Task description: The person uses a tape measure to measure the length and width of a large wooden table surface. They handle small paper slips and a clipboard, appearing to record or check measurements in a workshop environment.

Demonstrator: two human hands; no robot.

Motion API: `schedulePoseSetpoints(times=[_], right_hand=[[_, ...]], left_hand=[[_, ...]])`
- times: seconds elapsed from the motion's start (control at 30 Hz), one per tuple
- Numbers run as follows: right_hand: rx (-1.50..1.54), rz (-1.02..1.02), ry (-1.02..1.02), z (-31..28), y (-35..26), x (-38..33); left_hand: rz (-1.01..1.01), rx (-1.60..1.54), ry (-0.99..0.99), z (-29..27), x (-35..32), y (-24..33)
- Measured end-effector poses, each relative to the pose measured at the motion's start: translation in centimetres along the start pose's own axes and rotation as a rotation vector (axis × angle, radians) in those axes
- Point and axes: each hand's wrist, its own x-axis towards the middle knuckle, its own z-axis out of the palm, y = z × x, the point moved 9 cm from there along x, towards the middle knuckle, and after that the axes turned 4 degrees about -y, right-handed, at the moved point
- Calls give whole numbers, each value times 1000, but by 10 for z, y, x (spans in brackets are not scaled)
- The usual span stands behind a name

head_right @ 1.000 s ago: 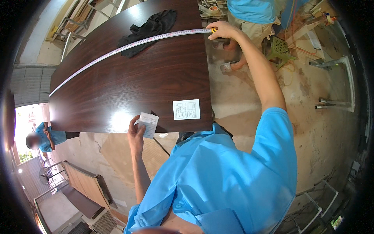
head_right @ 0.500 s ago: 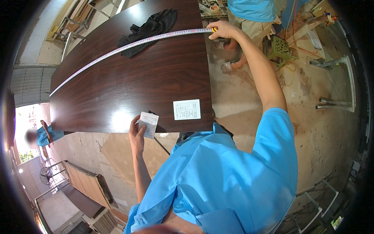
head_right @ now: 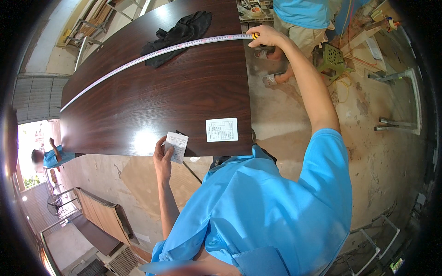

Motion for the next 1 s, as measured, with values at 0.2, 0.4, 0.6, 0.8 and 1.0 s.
schedulePoseSetpoints(times=[0.2, 0.4, 0.6, 0.8, 1.0], right_hand=[[4, 8, -17, 0, 0, 0], [22, -10, -5, 1, 4, 2], [-3, 3, 6, 1, 6, 3], [-11, 16, 6, -1, 3, 0], [-4, 4, -7, -1, 0, -2]], left_hand=[[-2, 6, 2, 0, 2, -2], [-21, -2, -4, 1, 2, -3], [-22, -34, 1, 3, 2, -2], [-31, -27, 1, 3, 2, -3], [-13, -38, -5, 4, 3, -4]])
